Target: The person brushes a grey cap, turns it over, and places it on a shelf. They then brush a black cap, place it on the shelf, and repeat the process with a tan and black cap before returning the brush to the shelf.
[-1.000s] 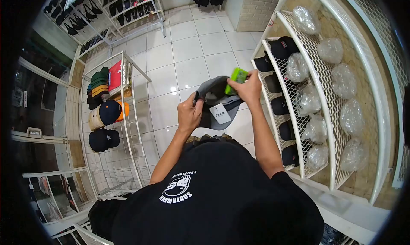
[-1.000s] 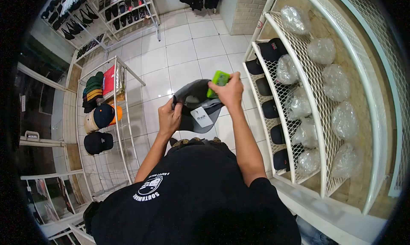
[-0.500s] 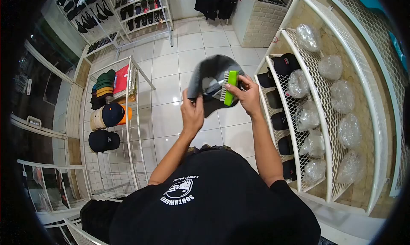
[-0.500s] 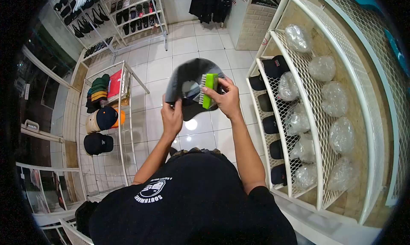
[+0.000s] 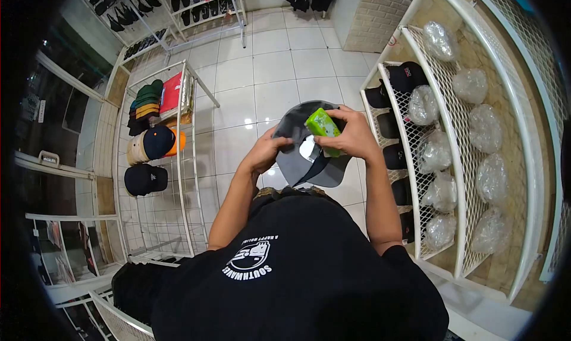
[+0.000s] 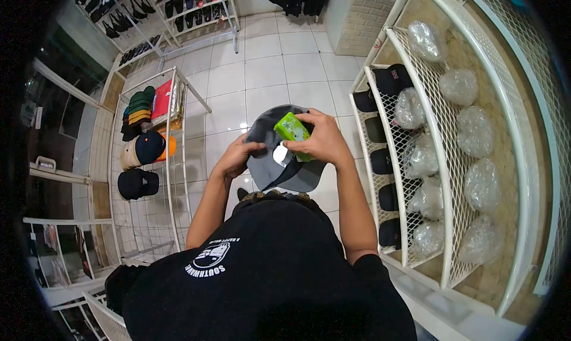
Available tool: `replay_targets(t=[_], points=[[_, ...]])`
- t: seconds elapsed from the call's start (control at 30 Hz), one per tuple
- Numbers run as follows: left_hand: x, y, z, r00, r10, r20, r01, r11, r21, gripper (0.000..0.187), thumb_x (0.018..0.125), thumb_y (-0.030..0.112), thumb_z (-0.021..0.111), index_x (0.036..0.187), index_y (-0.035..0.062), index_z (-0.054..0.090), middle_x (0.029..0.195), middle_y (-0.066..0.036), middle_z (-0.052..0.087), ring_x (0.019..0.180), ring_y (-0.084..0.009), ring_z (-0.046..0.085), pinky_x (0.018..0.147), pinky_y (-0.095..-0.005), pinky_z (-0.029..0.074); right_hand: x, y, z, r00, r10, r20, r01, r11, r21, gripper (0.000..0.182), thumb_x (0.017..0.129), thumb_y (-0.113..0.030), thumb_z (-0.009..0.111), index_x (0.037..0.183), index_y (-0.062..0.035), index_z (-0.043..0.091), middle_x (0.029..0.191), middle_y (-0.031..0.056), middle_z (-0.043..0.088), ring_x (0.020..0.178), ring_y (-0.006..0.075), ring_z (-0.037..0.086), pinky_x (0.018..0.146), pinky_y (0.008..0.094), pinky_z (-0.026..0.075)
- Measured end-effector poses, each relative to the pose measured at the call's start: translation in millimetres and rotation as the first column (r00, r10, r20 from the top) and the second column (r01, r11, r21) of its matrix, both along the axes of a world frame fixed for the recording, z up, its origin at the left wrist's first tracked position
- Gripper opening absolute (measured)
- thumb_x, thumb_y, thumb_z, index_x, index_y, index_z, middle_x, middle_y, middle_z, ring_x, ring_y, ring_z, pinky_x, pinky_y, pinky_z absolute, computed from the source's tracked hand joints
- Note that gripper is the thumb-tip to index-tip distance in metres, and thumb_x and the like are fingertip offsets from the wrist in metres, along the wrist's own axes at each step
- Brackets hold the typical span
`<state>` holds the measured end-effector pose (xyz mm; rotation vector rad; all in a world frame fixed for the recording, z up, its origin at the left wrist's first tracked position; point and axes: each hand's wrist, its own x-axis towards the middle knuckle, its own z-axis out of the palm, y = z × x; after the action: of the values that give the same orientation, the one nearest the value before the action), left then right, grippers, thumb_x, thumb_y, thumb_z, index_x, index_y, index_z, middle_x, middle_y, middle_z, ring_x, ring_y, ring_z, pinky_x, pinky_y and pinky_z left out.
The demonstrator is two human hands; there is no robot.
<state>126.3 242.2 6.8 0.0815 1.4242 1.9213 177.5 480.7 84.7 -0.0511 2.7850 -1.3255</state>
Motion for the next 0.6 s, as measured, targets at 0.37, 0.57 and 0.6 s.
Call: replay_targets(t=[0.37, 0.57, 0.6], points=[[27.3, 17.8, -4.6, 0.988, -0.038, -0.15, 0.03, 0.998, -0.054, 0.071, 0.077, -0.012, 0.05, 0.147, 0.0016, 0.044, 0.112, -0.007, 0.061, 0.092, -0.0133, 0.058, 0.078, -0.0263, 0.048, -0.7, -43.6, -66.0, 0.861, -0.152, -0.485, 0.223, 0.97, 0.093, 0.078, 0.079, -0.03, 0.083, 0.141, 0.006, 0.052, 0.103, 0.0201, 0.065, 0.09, 0.0348, 0.067, 0.082, 0.0428, 0.055], [18.4, 15.1, -3.7, 0.97, -0.131, -0.206, 0.1, 0.983, -0.152, 0.078, 0.078, -0.014, 0.049, 0.153, 0.001, 0.036, 0.118, -0.005, 0.061, 0.101, -0.0111, 0.06, 0.086, -0.0253, 0.049, 0.2, -55.7, -69.1, 0.825, -0.189, -0.532, 0.278, 0.956, 0.093, 0.069, 0.085, -0.025, 0.079, 0.142, 0.0043, 0.052, 0.116, 0.024, 0.066, 0.1, 0.0392, 0.068, 0.086, 0.0427, 0.054], [15.8, 10.8, -5.0, 0.969, -0.117, -0.216, 0.094, 0.989, -0.116, 0.077, 0.079, -0.014, 0.049, 0.154, 0.0015, 0.036, 0.117, -0.005, 0.061, 0.098, -0.01, 0.06, 0.083, -0.0246, 0.049, 0.8, -52.1, -68.9, 0.843, -0.19, -0.503, 0.24, 0.97, 0.035, 0.069, 0.085, -0.024, 0.078, 0.142, 0.0035, 0.052, 0.117, 0.0239, 0.066, 0.101, 0.0394, 0.068, 0.087, 0.042, 0.054]])
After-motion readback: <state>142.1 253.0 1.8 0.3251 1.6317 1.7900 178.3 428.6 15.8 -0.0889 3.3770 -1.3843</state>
